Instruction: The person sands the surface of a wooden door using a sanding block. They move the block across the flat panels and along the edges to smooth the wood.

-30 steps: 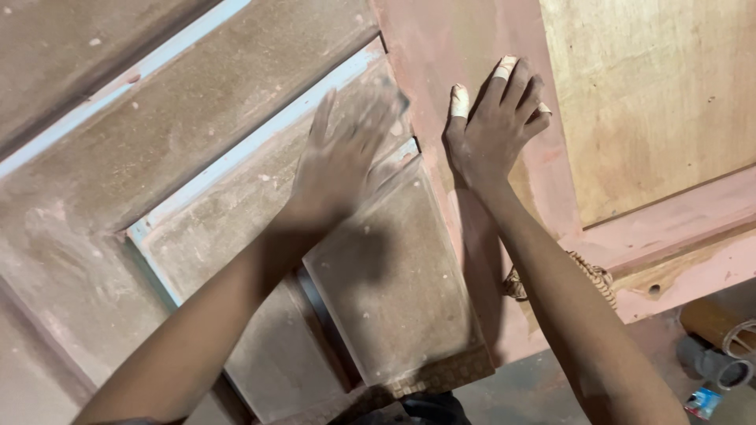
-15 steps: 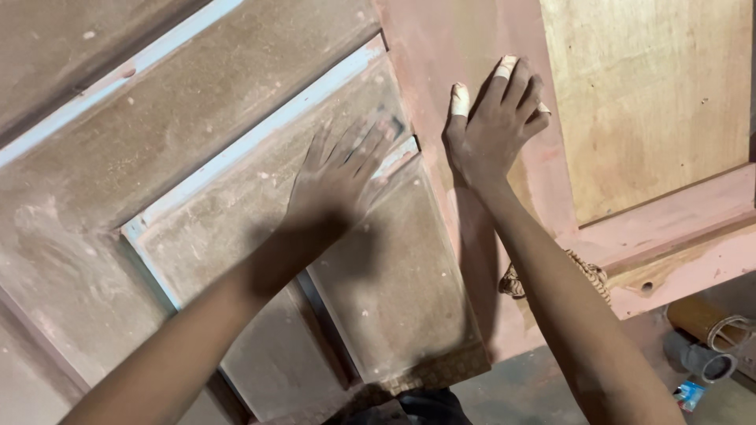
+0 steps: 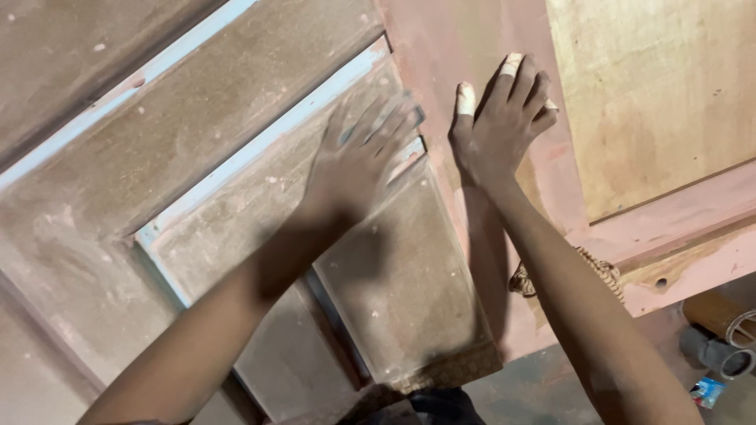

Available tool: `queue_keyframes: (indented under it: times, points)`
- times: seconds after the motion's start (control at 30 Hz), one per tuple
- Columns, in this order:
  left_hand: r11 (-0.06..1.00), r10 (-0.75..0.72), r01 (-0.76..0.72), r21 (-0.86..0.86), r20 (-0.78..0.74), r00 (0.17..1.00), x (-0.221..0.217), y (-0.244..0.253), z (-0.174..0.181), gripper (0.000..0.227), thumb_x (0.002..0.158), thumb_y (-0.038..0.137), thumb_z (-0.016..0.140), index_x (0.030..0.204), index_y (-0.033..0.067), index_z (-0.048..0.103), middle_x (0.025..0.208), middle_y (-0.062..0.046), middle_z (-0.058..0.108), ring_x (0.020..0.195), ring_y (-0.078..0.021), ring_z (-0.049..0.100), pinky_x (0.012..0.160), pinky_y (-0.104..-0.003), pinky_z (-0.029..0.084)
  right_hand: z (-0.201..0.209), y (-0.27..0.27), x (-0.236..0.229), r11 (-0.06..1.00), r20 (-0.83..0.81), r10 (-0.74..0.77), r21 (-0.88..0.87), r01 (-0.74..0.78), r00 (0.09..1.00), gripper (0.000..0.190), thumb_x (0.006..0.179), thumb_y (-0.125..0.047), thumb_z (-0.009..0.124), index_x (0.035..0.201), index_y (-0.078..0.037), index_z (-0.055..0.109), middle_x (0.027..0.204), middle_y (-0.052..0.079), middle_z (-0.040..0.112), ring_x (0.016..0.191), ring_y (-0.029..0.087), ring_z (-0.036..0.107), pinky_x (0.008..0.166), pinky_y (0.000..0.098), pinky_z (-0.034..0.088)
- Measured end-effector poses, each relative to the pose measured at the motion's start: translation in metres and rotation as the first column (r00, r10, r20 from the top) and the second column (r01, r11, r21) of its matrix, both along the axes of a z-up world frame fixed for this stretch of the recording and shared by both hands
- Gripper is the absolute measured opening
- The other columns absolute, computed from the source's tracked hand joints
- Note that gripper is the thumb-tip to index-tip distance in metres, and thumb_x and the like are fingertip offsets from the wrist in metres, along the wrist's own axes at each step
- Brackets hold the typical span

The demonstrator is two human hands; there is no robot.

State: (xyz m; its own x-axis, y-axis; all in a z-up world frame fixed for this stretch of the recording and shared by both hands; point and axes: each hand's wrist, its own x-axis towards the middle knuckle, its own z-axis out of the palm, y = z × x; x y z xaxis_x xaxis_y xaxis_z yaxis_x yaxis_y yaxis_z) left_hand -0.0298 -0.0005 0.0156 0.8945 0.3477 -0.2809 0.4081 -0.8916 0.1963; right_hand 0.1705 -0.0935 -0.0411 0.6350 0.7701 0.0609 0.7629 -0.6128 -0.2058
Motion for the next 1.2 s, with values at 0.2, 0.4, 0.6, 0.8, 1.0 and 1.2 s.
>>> queue_keyframes:
  times: [0.2, 0.4, 0.6, 0.8, 1.0, 1.2]
  points:
    - [0.989, 0.038, -0.045, -0.139, -0.052, 0.998, -0.021, -0.007, -0.002, 0.067, 0.104, 0.046, 0.028, 0.161, 0.0129, 0.019, 0.169, -0.004, 0.016, 0.156, -0.0233, 0.005, 0.12, -0.063, -0.004, -0.006, 0.001, 0.004, 1.0, 0.033, 0.015, -0.005, -0.014, 0.999, 0.069, 0.11, -0.047, 0.054, 0.154, 0.005, 0.042, 0.159, 0.023, 0.039, 0.146, 0.045, 0.032, 0.114, 0.0636, 0.021]
    - [0.999, -0.005, 0.006, 0.049, -0.02, 1.0, -0.001, -0.004, 0.003, 0.064, 0.107, 0.046, 0.028, 0.164, 0.018, 0.02, 0.171, -0.001, 0.016, 0.158, -0.0226, 0.005, 0.124, -0.061, -0.001, -0.007, -0.007, 0.002, 0.999, 0.038, 0.032, 0.003, -0.032, 0.999, 0.07, 0.111, -0.045, 0.057, 0.154, 0.007, 0.041, 0.16, 0.024, 0.038, 0.146, 0.046, 0.032, 0.113, 0.063, 0.022]
    - [0.996, 0.084, -0.087, 0.026, 0.075, 0.994, 0.001, -0.011, 0.004, 0.066, 0.108, 0.047, 0.033, 0.165, 0.016, 0.025, 0.172, -0.002, 0.021, 0.159, -0.0222, 0.01, 0.124, -0.061, -0.002, -0.007, -0.003, 0.006, 1.0, 0.05, 0.019, -0.021, -0.018, 0.999, 0.071, 0.109, -0.046, 0.058, 0.153, 0.006, 0.042, 0.159, 0.024, 0.038, 0.145, 0.046, 0.032, 0.111, 0.0642, 0.022]
    - [0.938, 0.241, -0.218, -0.271, 0.055, 0.969, -0.019, -0.027, 0.005, 0.067, 0.107, 0.052, 0.033, 0.165, 0.018, 0.025, 0.172, -0.002, 0.022, 0.159, -0.0221, 0.01, 0.127, -0.061, -0.007, -0.017, -0.006, 0.006, 0.999, 0.048, 0.034, -0.026, -0.033, 0.998, 0.072, 0.109, -0.048, 0.055, 0.153, 0.006, 0.041, 0.159, 0.024, 0.038, 0.145, 0.046, 0.032, 0.112, 0.0643, 0.022]
    - [0.972, 0.154, -0.161, -0.172, -0.053, 0.987, 0.013, 0.002, -0.004, 0.073, 0.107, 0.057, 0.036, 0.164, 0.0153, 0.018, 0.17, -0.002, 0.02, 0.161, -0.0245, 0.006, 0.123, -0.062, -0.007, -0.02, -0.008, 0.006, 0.999, 0.058, 0.036, -0.026, -0.035, 0.998, 0.069, 0.112, -0.049, 0.055, 0.153, 0.005, 0.042, 0.159, 0.024, 0.038, 0.147, 0.046, 0.031, 0.114, 0.0648, 0.021]
    - [0.992, 0.119, -0.119, 0.034, 0.01, 0.993, -0.019, -0.025, 0.005, 0.069, 0.103, 0.034, 0.043, 0.165, 0.0163, 0.018, 0.172, -0.004, 0.024, 0.158, -0.0255, 0.011, 0.119, -0.062, -0.011, -0.021, -0.009, 0.008, 0.999, 0.061, 0.043, -0.027, -0.041, 0.997, 0.072, 0.111, -0.048, 0.056, 0.153, 0.007, 0.04, 0.158, 0.026, 0.037, 0.145, 0.047, 0.03, 0.112, 0.0653, 0.022]
